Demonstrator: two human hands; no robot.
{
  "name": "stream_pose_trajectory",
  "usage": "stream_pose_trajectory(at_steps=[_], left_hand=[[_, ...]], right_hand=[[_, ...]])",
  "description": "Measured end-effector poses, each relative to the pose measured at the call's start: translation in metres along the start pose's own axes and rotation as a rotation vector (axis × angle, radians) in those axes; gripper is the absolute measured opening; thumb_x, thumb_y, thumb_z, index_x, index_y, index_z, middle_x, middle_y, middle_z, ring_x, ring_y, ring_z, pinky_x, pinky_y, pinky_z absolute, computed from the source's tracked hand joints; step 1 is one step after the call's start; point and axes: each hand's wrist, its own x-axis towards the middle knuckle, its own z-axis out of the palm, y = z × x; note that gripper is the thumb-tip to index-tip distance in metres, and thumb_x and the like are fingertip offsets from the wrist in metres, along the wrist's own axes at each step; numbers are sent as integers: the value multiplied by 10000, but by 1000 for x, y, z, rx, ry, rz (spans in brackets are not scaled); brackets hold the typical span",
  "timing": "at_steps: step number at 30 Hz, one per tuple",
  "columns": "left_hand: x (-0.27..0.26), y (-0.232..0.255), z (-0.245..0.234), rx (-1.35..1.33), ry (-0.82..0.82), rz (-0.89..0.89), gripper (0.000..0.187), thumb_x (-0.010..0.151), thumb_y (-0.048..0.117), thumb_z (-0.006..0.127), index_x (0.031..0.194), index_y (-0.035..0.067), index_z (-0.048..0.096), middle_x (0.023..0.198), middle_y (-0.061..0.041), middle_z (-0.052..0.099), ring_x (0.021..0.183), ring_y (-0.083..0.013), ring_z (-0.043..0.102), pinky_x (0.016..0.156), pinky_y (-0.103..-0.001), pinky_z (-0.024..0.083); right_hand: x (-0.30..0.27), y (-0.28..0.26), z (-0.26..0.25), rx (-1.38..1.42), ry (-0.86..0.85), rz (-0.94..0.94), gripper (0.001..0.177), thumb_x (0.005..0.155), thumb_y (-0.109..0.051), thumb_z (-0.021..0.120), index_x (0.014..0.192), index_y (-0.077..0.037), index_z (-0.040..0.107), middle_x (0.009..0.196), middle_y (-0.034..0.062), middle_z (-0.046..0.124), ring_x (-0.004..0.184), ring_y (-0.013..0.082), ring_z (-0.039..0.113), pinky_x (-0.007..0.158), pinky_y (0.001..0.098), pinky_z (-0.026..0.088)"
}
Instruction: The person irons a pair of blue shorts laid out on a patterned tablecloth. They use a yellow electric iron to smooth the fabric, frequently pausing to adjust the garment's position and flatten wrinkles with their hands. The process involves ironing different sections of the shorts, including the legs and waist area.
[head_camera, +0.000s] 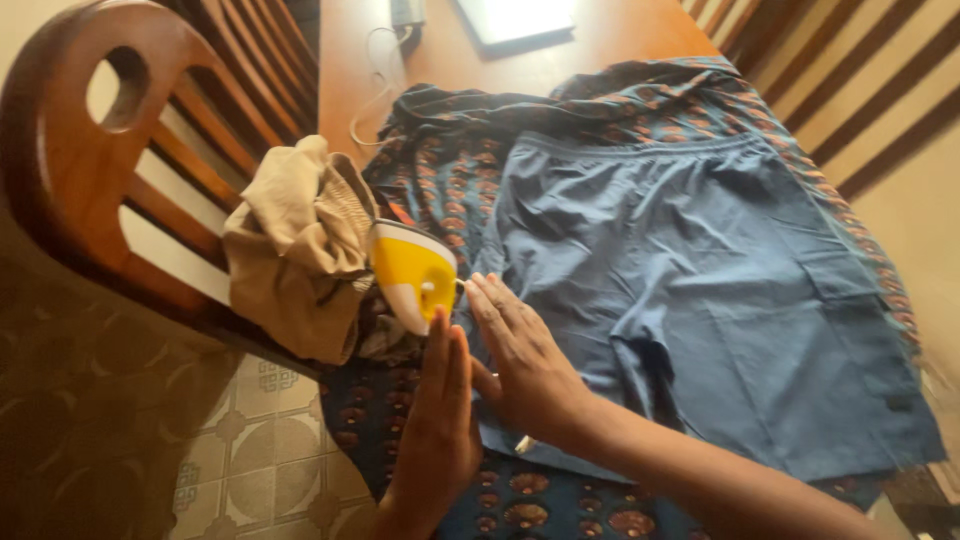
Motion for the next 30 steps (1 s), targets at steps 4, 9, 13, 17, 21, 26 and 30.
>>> stream_pose_trajectory(at_steps=[4, 9, 13, 17, 21, 26, 30], left_hand=[[21, 10, 14, -64, -78, 62, 736, 874, -179, 414, 1581, -99, 227, 1670, -350, 176, 1578, -474, 220, 1279, -489, 259], [58, 16, 40, -52, -188, 153, 717, 900, -154, 435, 1583, -116, 219, 1677, -326, 181, 1583, -429, 201, 1288, -491, 225], [82, 24, 63, -76, -257, 221, 670, 928, -115, 433, 1572, -115, 250, 1673, -327, 197, 1583, -416, 213, 1291, -478, 237], [97, 35, 90, -116, -313, 249, 606, 1005, -2, 502, 1561, -108, 286, 1663, -322, 218, 1571, -418, 232, 1276, -472, 250], [99, 44, 114, -102, -374, 251, 590, 1036, 67, 526, 1556, -110, 311, 1653, -321, 237, 1561, -413, 248, 1268, -468, 256], [98, 50, 136, -69, -458, 268, 606, 1001, 87, 534, 1520, -140, 318, 1634, -331, 251, 1546, -405, 258, 1251, -458, 256], [103, 53, 151, -76, -468, 277, 588, 1009, 95, 537, 1509, -139, 337, 1623, -336, 270, 1536, -407, 273, 1246, -448, 260]], right_hand=[[-10, 20, -29, -88, -34, 3, 741, 926, -218, 668, 1531, 57, 340, 1596, 266, 364, 1527, 393, 302, 1223, 469, 272], [-19, 52, -69, -139, -48, 61, 747, 919, -221, 674, 1528, 49, 336, 1583, 274, 361, 1522, 405, 288, 1215, 472, 269], [-32, 74, -95, -170, -54, 117, 759, 913, -219, 673, 1532, 50, 326, 1578, 292, 352, 1511, 421, 290, 1204, 486, 271], [-49, 95, -115, -212, -46, 161, 762, 913, -235, 681, 1530, 42, 330, 1573, 303, 355, 1500, 435, 300, 1204, 491, 277], [-74, 107, -128, -203, -48, 222, 752, 925, -257, 686, 1528, 32, 341, 1565, 293, 373, 1493, 436, 314, 1197, 486, 289], [-98, 124, -136, -258, -73, 230, 763, 930, -277, 676, 1526, 54, 331, 1565, 306, 367, 1495, 441, 310, 1191, 487, 283], [-113, 136, -143, -285, -78, 263, 767, 936, -283, 663, 1533, 59, 323, 1561, 310, 369, 1490, 437, 313, 1181, 485, 285]])
